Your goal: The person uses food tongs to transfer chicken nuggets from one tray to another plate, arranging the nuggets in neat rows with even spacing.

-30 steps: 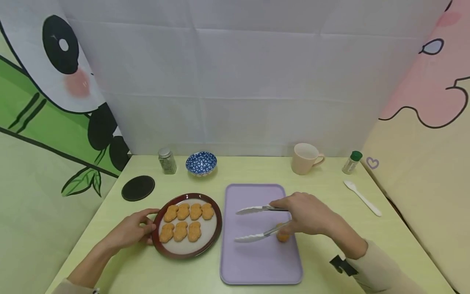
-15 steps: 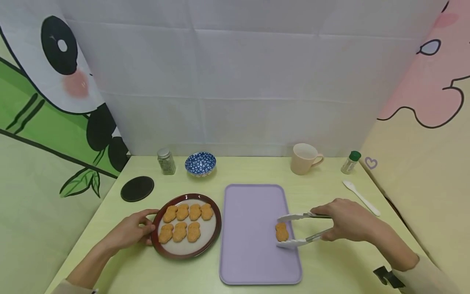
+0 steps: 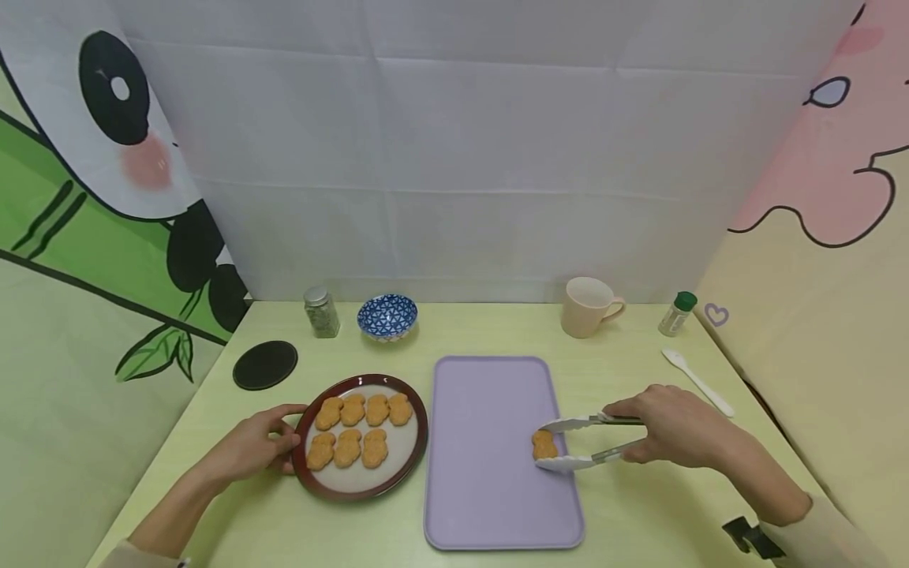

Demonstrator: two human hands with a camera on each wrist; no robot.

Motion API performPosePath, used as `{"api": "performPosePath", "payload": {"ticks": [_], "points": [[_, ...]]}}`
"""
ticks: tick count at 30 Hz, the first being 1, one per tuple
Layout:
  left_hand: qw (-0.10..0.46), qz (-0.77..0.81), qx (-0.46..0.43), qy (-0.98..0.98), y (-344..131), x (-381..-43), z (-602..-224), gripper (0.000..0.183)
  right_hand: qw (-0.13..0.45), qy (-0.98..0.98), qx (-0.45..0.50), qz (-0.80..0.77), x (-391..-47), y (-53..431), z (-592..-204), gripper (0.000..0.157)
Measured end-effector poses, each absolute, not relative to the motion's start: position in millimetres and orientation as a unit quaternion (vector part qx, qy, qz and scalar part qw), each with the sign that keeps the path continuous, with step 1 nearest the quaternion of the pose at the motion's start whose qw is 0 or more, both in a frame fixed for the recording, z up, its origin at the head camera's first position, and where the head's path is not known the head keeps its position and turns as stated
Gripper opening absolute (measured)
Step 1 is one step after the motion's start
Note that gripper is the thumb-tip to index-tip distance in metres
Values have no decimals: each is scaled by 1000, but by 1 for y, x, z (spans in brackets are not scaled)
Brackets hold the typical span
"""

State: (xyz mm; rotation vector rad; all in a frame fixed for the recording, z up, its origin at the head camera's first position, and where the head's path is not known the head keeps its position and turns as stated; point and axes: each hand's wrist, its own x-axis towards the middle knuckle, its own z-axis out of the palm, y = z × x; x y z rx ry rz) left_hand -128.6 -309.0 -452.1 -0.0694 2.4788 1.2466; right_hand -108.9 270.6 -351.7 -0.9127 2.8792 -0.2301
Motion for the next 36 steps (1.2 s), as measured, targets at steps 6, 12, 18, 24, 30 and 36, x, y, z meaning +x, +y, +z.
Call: {"api": "performPosePath", "payload": {"ticks": [6, 12, 18, 24, 30, 36], "points": [[181, 447, -18, 876, -310, -127, -453, 49, 34, 940, -326, -94, -113, 258, -346, 46], [182, 442, -24, 878, -311, -128, -453, 49, 1, 931, -352, -96, -125, 211, -341, 48], [186, 444, -26, 876, -311, -127, -451, 50, 0, 917, -388, -97, -136, 146, -346, 44], [185, 442, -28, 877, -309, -128, -452, 50, 11, 909, -408, -86, -141, 107, -356, 42], [184, 443, -23, 877, -310, -128, -453, 50, 35, 911, -402, -88, -143, 91, -361, 40], [183, 449, -22, 874, -310, -128, -454, 50, 47, 915, -390, -88, -145, 86, -361, 36]]}}
